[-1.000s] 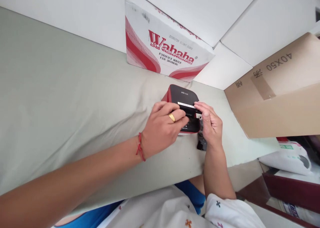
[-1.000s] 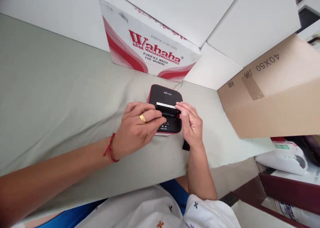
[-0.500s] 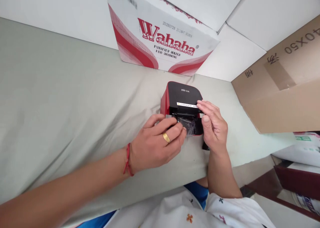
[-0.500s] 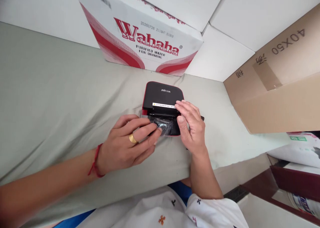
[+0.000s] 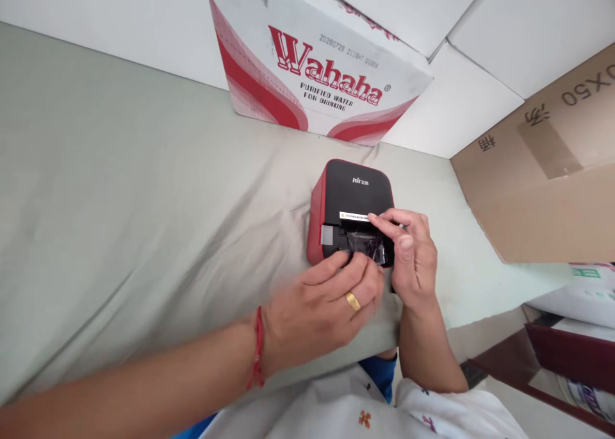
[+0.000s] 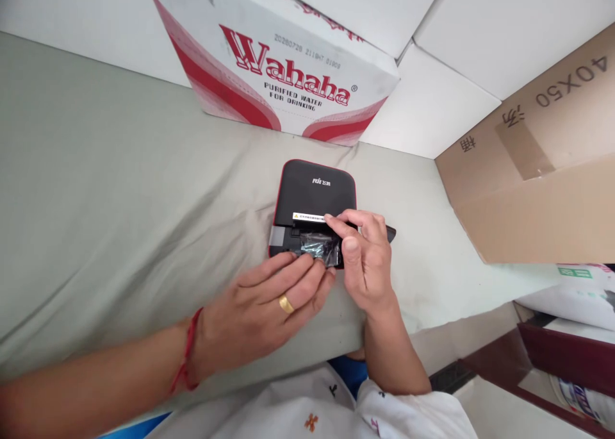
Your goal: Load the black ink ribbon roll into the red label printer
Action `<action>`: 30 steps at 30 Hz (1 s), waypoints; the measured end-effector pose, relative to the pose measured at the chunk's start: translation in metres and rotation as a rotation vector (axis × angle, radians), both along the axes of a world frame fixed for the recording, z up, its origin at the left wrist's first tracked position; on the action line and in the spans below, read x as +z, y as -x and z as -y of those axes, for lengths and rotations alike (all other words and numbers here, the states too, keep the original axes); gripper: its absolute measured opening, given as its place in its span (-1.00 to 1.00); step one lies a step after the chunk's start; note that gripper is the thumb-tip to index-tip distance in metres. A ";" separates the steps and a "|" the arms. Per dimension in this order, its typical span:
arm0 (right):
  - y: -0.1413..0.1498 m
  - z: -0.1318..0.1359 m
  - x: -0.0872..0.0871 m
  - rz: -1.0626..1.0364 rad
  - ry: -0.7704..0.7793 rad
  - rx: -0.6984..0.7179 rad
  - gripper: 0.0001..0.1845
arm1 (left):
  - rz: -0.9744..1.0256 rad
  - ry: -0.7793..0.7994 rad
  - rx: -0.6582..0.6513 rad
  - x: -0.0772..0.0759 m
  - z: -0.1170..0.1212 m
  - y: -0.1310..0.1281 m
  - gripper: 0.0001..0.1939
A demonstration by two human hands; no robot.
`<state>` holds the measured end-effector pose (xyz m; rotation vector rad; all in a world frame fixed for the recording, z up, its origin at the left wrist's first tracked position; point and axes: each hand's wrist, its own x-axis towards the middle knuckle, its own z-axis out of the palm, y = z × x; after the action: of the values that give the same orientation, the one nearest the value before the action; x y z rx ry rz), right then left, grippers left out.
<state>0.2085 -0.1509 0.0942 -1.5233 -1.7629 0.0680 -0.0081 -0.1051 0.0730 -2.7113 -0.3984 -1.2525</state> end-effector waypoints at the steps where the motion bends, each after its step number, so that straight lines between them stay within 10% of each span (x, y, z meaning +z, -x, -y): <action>1: 0.000 0.000 0.001 -0.002 0.001 0.000 -0.48 | -0.025 0.010 0.007 0.004 0.004 -0.002 -0.64; 21: -0.005 0.000 0.007 0.069 0.028 0.097 -0.27 | -0.238 0.043 0.016 0.021 0.018 -0.005 -0.49; 30: 0.006 -0.006 0.025 0.208 0.029 0.106 -0.60 | -0.150 0.031 -0.018 0.019 0.017 -0.002 -0.65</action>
<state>0.2026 -0.1444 0.1195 -1.5016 -2.0146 -0.0124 -0.0062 -0.1225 0.0922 -2.8172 -0.3798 -1.0455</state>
